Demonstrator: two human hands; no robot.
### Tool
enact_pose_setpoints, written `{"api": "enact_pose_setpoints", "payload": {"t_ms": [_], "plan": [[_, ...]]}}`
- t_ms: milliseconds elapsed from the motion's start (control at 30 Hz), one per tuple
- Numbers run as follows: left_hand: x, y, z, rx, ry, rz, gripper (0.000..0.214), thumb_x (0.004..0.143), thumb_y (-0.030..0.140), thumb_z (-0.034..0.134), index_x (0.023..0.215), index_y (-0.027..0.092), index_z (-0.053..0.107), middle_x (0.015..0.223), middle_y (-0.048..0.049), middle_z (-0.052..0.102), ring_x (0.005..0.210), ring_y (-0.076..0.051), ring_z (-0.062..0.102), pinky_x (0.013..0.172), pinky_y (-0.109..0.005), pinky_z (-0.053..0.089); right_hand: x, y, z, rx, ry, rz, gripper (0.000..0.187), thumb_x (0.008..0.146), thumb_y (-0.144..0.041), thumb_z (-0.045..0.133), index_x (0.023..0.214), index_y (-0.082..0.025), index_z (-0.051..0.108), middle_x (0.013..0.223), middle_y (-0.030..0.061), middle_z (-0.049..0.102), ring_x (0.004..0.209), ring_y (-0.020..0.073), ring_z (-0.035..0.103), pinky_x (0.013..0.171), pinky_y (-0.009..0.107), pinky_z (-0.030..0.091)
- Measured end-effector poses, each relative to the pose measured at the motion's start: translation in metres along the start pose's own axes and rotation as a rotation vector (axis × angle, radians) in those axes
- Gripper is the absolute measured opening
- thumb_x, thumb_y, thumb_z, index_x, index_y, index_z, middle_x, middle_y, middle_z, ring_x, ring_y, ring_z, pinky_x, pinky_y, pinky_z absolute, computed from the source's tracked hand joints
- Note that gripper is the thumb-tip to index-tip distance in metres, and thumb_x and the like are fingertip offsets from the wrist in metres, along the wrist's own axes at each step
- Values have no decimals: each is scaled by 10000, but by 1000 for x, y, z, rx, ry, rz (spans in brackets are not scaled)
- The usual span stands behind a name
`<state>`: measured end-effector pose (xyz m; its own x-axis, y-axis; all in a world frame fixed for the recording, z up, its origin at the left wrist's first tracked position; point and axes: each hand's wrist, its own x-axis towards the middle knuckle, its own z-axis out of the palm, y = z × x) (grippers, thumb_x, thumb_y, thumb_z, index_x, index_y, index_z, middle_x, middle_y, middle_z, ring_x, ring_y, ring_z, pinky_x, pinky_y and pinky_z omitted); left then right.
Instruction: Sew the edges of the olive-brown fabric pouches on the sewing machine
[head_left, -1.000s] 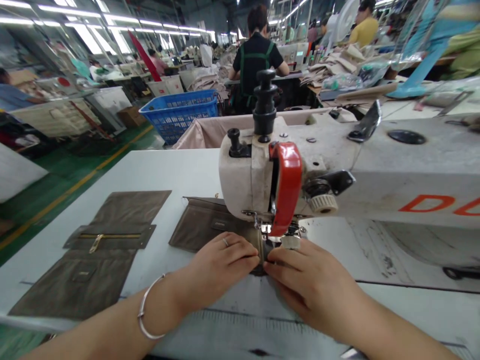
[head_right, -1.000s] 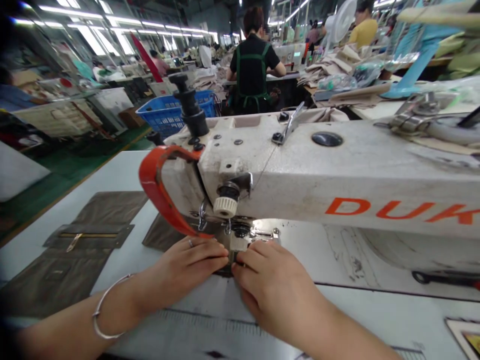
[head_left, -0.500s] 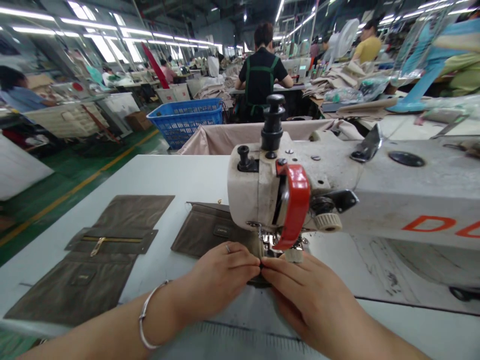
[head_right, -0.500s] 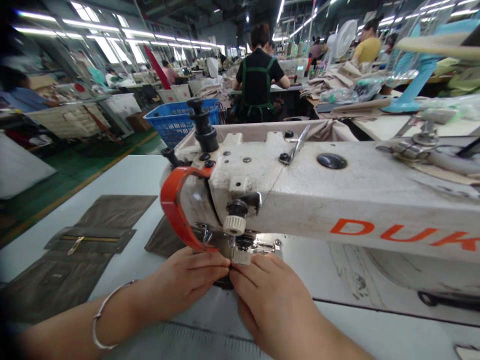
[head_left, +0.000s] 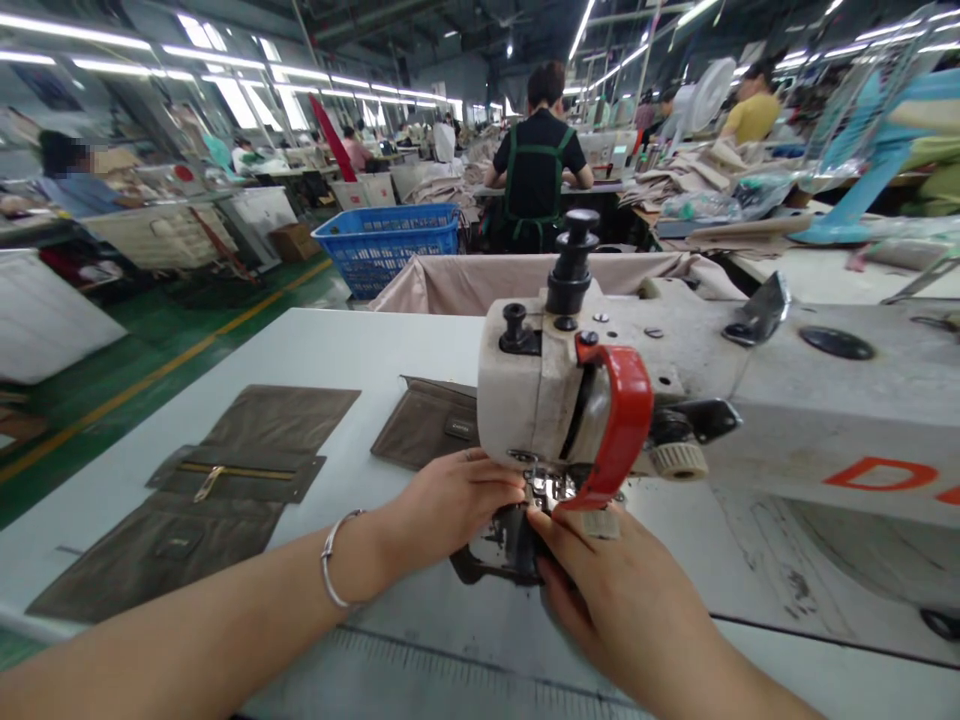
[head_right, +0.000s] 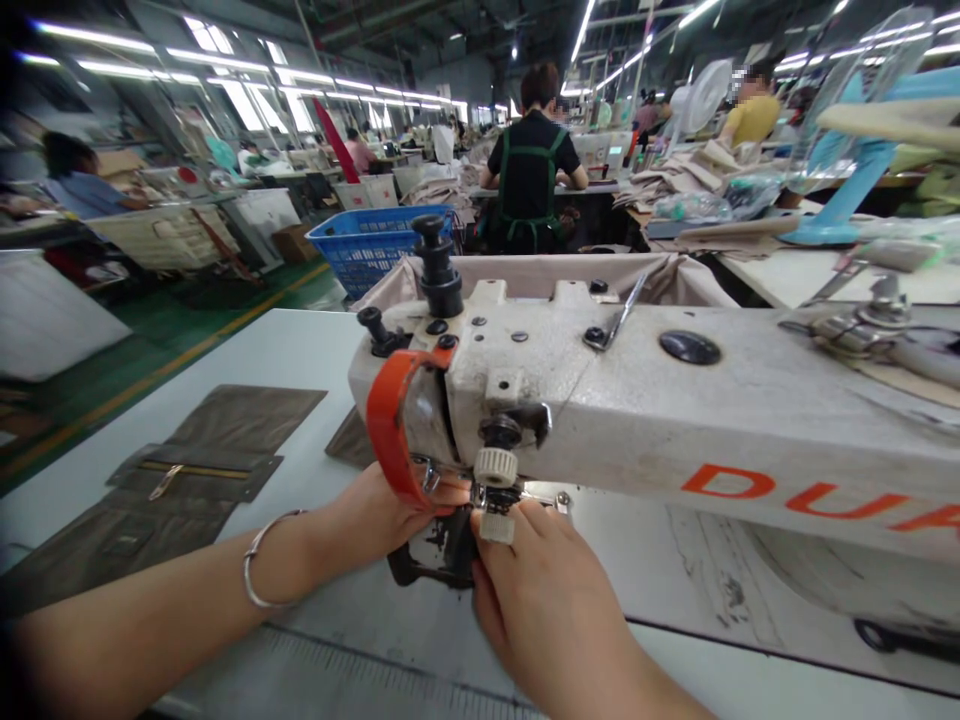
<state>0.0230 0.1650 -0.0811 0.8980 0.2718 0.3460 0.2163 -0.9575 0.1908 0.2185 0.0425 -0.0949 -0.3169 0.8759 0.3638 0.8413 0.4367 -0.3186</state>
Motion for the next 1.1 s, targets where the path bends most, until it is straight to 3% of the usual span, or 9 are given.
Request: {"api": "enact_pose_setpoints", "payload": {"t_ms": [133,467,700,833,900,1100], "plan": [[6,-9,5,19,-10,-39,170,980,143,530,1032,164,690,1082,-35,741,1095,-180,660,1042,-320,493,0,0,1,13,-7,21,353,900,-155,497,1226,-114,626,1100,156,626,1020,331,573,865,553,540],[4,-19,13,-6,-50,-141,209,970,153,532,1086,195,701,1127,-38,732,1101,-209,655,1039,-390,496,1,-2,-2,24,-19,43,342,899,-153,499,1211,-131,635,1116,145,624,1030,330,557,879,552,522],[15,4,-17,-67,-99,-226,269,920,67,511,1070,186,701,1130,-50,723,1109,-231,648,999,-389,516,-1,1,-4,40,28,25,246,899,-126,518,1090,-146,672,997,119,644,902,300,570,754,479,549],[21,25,-36,-107,-294,-216,251,865,88,639,1093,178,689,1122,-53,717,1067,-240,661,979,-374,519,-1,4,-4,60,55,-2,284,900,-84,518,1141,-146,652,995,110,651,920,295,579,768,470,552],[18,34,-36,-55,-314,-204,267,873,107,646,1133,169,669,1155,-78,694,1103,-259,637,1003,-414,496,-2,5,-3,64,54,-39,311,896,-65,524,1160,-166,654,1049,106,654,960,296,583,796,471,552],[-7,42,-11,135,-184,-150,312,946,58,469,1225,140,582,1275,-112,624,1220,-240,557,1066,-417,447,-3,3,2,7,83,-124,246,946,-101,519,1103,-174,694,1002,93,673,903,283,605,753,452,554]]}}
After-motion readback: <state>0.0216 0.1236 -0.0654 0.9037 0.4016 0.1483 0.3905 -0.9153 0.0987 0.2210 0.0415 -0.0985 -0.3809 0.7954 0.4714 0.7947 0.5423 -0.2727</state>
